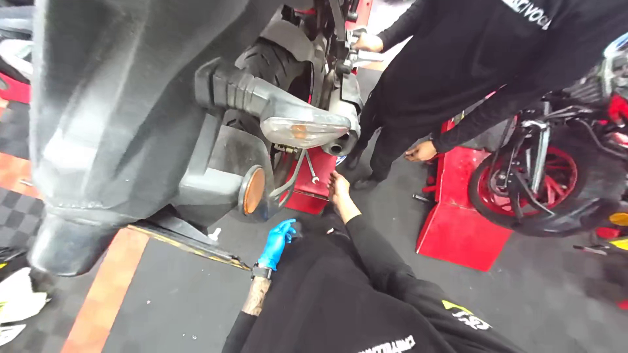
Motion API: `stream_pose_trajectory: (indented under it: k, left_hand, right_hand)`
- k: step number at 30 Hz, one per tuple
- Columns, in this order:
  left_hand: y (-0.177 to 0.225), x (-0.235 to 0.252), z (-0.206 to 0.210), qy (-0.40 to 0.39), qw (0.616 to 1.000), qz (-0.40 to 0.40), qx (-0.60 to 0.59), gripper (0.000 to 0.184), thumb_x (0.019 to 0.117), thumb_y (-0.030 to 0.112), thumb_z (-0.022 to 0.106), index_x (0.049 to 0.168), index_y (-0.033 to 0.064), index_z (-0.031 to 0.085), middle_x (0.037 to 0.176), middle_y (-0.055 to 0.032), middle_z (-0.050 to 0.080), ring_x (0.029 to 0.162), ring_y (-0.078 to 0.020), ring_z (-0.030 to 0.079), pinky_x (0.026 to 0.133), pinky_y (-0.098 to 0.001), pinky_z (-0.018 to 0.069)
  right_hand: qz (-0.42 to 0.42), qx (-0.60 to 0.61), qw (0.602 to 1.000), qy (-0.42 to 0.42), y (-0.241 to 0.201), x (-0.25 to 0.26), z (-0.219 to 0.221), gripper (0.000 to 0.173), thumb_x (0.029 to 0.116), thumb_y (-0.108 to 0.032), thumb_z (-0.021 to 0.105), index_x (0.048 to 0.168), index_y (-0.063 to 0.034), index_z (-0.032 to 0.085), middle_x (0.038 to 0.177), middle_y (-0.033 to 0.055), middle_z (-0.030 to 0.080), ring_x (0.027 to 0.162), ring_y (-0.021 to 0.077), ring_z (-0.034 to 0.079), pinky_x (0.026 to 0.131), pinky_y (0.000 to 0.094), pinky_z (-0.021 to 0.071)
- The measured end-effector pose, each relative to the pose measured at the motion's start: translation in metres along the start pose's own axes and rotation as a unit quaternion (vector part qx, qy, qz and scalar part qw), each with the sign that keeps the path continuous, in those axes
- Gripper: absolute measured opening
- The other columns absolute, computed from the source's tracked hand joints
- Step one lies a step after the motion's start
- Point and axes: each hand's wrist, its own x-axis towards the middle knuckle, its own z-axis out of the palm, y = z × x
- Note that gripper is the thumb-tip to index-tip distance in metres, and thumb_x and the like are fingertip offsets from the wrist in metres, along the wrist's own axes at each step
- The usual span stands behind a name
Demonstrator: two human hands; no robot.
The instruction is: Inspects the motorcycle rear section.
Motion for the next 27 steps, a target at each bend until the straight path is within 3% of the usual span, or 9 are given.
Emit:
stream_pose_trajectory:
  k: [4, 7, 10, 13, 15, 22, 27]
  left_hand:
    - [-0.015, -0.002, -0.006, 0.003, 0.999, -0.038, 0.007, 0.034, 0.1111, 0.020, 0.044, 0.133, 0.0045, 0.066, 0.097, -0.0068, 0.073, 0.067, -0.0102, 0.061, 0.064, -0.0257, 0.0528]
    - [-0.020, -0.006, -0.007, -0.010, 0.998, -0.060, 0.031, 0.035, 0.1111, 0.020, 0.044, 0.133, 0.0048, 0.066, 0.100, -0.0070, 0.073, 0.070, -0.0109, 0.063, 0.066, -0.0265, 0.0537]
    - [-0.019, -0.014, -0.007, -0.012, 0.996, -0.077, 0.052, 0.036, 0.1113, 0.021, 0.043, 0.134, 0.0049, 0.065, 0.100, -0.0072, 0.073, 0.072, -0.0119, 0.064, 0.068, -0.0275, 0.0545]
    - [-0.017, -0.021, -0.005, 0.003, 0.992, -0.109, 0.065, 0.036, 0.1117, 0.021, 0.042, 0.134, 0.0053, 0.065, 0.100, -0.0075, 0.073, 0.071, -0.0118, 0.064, 0.067, -0.0273, 0.0544]
    - [-0.022, -0.029, -0.008, 0.017, 0.989, -0.128, 0.075, 0.036, 0.1116, 0.021, 0.042, 0.135, 0.0050, 0.064, 0.100, -0.0075, 0.073, 0.071, -0.0116, 0.063, 0.067, -0.0272, 0.0543]
    - [-0.060, -0.064, -0.037, 0.089, 0.969, -0.213, 0.093, 0.038, 0.1115, 0.019, 0.040, 0.136, 0.0026, 0.063, 0.100, -0.0096, 0.073, 0.068, -0.0123, 0.063, 0.066, -0.0279, 0.0544]
    - [-0.075, -0.083, -0.044, 0.139, 0.962, -0.234, 0.016, 0.037, 0.1115, 0.018, 0.040, 0.136, 0.0012, 0.062, 0.099, -0.0111, 0.071, 0.067, -0.0128, 0.061, 0.064, -0.0270, 0.0538]
  right_hand:
    - [0.064, 0.046, 0.992, 0.103, 0.043, -0.001, -0.078, 0.026, 0.1047, -0.029, 0.056, 0.107, -0.0050, 0.065, 0.079, 0.0033, 0.063, 0.056, 0.0103, 0.054, 0.050, 0.0261, 0.0469]
    - [0.033, 0.031, 0.989, 0.143, 0.060, 0.011, -0.100, 0.025, 0.1056, -0.028, 0.055, 0.107, -0.0046, 0.063, 0.078, 0.0051, 0.062, 0.055, 0.0120, 0.054, 0.050, 0.0281, 0.0480]
    - [-0.043, -0.222, 0.969, 0.096, 0.078, 0.043, -0.099, 0.032, 0.0970, -0.029, 0.067, 0.118, -0.0036, 0.068, 0.097, 0.0129, 0.072, 0.079, 0.0224, 0.069, 0.072, 0.0426, 0.0592]
    - [-0.108, -0.440, 0.892, 0.000, 0.098, 0.077, -0.078, 0.040, 0.0922, -0.030, 0.069, 0.124, -0.0075, 0.066, 0.111, 0.0137, 0.074, 0.104, 0.0297, 0.071, 0.094, 0.0540, 0.0563]
    - [-0.135, -0.507, 0.850, -0.054, 0.114, 0.096, -0.056, 0.042, 0.0926, -0.029, 0.067, 0.129, -0.0087, 0.065, 0.116, 0.0151, 0.072, 0.110, 0.0329, 0.069, 0.097, 0.0563, 0.0545]
    - [-0.217, -0.587, 0.769, -0.132, 0.148, 0.150, -0.001, 0.038, 0.1027, -0.019, 0.052, 0.139, -0.0109, 0.063, 0.140, 0.0199, 0.060, 0.127, 0.0394, 0.060, 0.102, 0.0560, 0.0525]
    - [-0.242, -0.609, 0.742, -0.141, 0.154, 0.144, -0.007, 0.037, 0.0999, -0.004, 0.049, 0.133, -0.0057, 0.065, 0.136, 0.0241, 0.062, 0.126, 0.0422, 0.060, 0.101, 0.0563, 0.0525]
